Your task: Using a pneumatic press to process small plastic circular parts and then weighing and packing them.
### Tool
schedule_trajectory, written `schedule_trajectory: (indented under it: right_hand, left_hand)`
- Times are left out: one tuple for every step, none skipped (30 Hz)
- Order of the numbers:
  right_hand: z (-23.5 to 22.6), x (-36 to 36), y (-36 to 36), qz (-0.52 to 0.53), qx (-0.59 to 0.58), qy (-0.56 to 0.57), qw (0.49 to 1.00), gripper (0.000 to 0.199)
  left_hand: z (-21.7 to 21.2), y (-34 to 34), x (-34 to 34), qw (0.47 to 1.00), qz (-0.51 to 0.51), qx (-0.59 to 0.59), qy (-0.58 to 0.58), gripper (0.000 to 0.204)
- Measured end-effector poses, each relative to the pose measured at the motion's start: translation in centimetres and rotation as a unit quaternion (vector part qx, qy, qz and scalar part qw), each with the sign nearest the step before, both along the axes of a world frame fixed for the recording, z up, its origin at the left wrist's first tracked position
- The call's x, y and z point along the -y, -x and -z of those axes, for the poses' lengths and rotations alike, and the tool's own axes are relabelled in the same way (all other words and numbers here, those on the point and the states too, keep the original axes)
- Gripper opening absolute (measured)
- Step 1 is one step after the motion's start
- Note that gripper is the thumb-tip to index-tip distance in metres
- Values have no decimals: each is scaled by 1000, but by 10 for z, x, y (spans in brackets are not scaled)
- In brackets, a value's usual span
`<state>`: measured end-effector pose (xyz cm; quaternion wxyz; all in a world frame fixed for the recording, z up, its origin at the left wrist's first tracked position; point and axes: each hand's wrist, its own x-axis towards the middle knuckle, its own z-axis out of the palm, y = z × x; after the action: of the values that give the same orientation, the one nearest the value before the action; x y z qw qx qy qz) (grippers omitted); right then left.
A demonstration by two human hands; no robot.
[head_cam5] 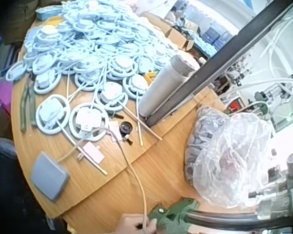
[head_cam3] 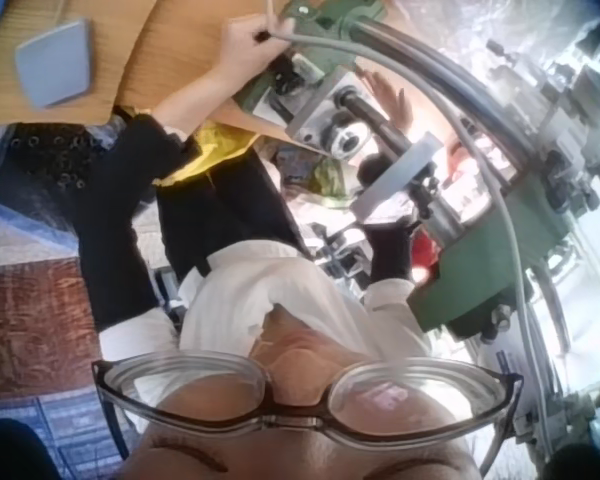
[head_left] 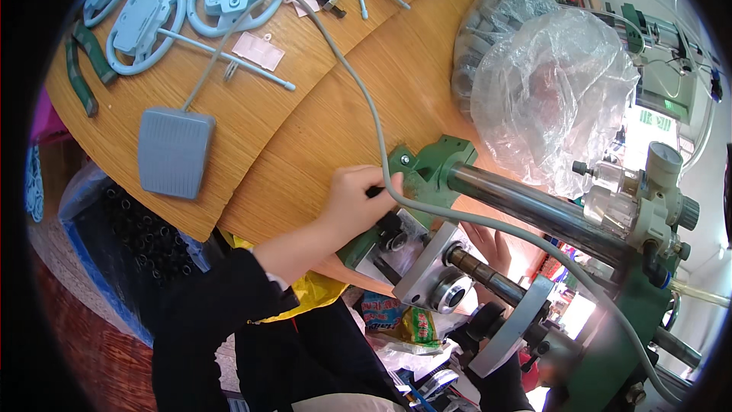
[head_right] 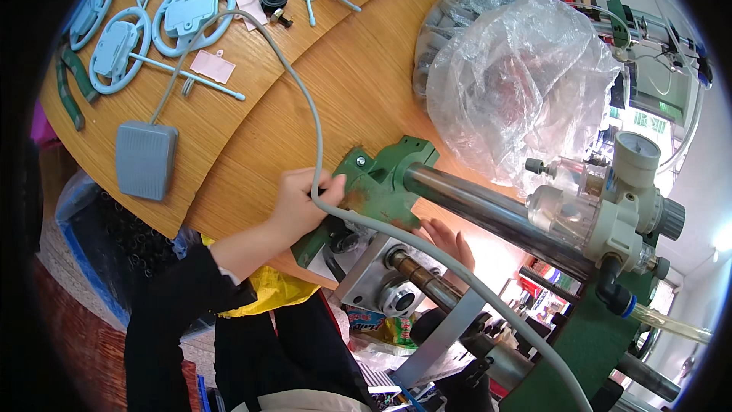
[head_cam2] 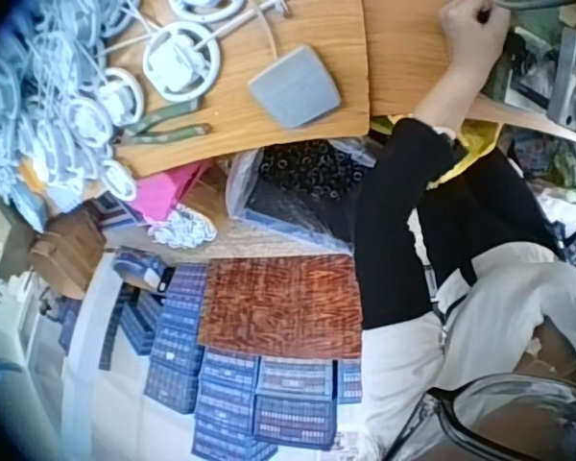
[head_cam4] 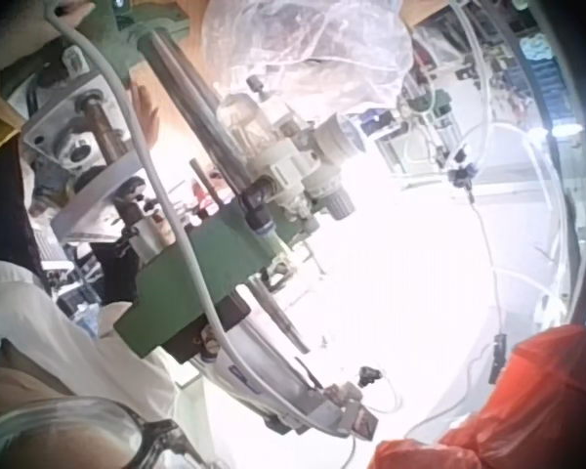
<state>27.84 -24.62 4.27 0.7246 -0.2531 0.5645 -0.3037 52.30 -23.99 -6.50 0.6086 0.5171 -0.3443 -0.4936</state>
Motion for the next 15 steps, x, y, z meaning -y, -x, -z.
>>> schedule_trajectory:
  right_hand:
    - [-6, -9, -1, 13, -114, 22, 993, 54]
    - [-4, -20, 11, 13, -113, 19, 993, 54]
    - [-11, -28, 35, 9, -122, 30, 992, 52]
    - [-8, -35, 46, 1, -110, 31, 993, 50]
    - [4, -42, 54, 1, -95, 17, 995, 50]
    - [-4, -45, 66, -2, -137, 32, 990, 50]
    - [-12, -47, 78, -4, -178, 46, 983, 49]
    - [-9, -58, 83, -8, -200, 47, 979, 48]
    - [-5, -69, 88, -12, -223, 47, 974, 47]
    - [-5, -77, 88, -20, -245, 51, 968, 47]
    - [-4, -82, 91, -27, -271, 59, 960, 46]
    - [-3, -86, 92, -35, -297, 68, 952, 45]
    - [-7, -88, 93, -40, -328, 81, 940, 44]
    - [-5, -91, 93, -48, -355, 91, 929, 44]
    - [-3, -94, 91, -55, -382, 102, 917, 43]
  left_hand:
    - [0, -6, -7, 1000, 0, 1, -2, 29]
    - [0, -12, -16, 999, -3, -14, -51, 31]
    - [-7, -12, -20, 995, -3, -43, -88, 33]
    - [-18, -27, -32, 995, -6, -33, -91, 33]
    - [-21, -37, -52, 982, 13, -107, -157, 34]
    - [-26, -36, -62, 957, 38, -202, -207, 35]
    - [-26, -31, -71, 955, 44, -208, -207, 35]
    - [-28, -34, -91, 942, 49, -232, -238, 36]
    - [-29, -36, -109, 927, 53, -257, -269, 36]
    - [-31, -38, -128, 927, 48, -246, -279, 36]
    - [-23, -31, -142, 894, 36, -302, -329, 34]
    - [-16, -24, -155, 854, 22, -357, -377, 32]
    - [-11, -19, -160, 854, 24, -356, -378, 32]
    - [-7, -14, -166, 804, -21, -412, -428, 29]
    - [0, -8, -173, 746, -66, -464, -473, 25]
